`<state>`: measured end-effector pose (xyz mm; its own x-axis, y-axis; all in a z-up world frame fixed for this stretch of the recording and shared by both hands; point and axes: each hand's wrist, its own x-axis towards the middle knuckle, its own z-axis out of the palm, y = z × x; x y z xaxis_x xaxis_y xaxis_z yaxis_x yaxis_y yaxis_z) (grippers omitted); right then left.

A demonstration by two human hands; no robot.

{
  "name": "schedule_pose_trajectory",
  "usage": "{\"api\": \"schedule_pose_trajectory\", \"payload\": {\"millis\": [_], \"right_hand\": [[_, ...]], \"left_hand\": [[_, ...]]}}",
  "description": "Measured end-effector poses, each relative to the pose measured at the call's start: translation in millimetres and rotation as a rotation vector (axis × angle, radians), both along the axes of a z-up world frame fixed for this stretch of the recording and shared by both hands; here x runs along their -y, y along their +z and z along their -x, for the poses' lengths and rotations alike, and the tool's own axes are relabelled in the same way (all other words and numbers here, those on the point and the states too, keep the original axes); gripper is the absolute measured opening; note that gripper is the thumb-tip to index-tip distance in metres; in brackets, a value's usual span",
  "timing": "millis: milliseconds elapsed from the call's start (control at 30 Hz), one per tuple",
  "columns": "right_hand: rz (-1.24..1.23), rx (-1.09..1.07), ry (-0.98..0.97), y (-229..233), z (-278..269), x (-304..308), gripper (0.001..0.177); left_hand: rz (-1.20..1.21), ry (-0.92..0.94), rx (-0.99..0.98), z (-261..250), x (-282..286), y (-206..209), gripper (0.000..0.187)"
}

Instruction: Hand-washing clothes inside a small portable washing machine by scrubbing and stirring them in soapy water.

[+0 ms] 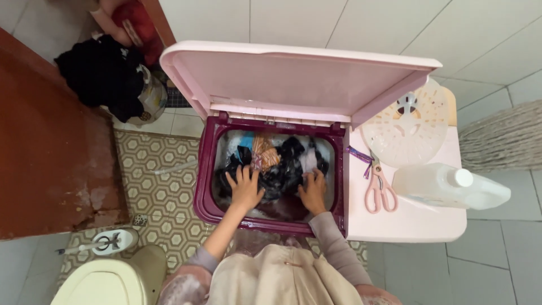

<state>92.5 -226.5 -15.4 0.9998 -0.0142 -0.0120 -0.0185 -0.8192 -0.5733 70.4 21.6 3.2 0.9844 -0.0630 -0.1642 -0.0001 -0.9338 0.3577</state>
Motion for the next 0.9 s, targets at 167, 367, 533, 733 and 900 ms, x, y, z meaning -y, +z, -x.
{"api": "schedule_pose_trajectory", "payload": {"millis": [167,367,533,733,900], "right_hand": [[0.004,-0.04,0.091,0.0,-0.8,1.9,0.037],[0.052,-0.072,0.143,-14.7,0.6,6.9,0.038],[0.01,-0.185,0.19,-24.5,3.1,10.4,0.036],[-0.028,-0.292,0.218,-10.9,5.0,9.7,0.043],[-0.182,-0.179,0.23,27.7,9.6,6.3,0.05]], "left_hand": [[-0.111,-0.134,-0.115,-44.1,8.2,-14.1,0.084],[0.115,-0.179,-0.365,-69.3,33.2,-51.4,0.129],[-0.044,-0.241,-0.321,-86.3,68.6,-93.2,0.082],[0.322,-0.094,-0.381,-65.1,64.0,-94.0,0.06],[0.722,0.326,-0.475,-26.5,47.2,20.7,0.065]]}}
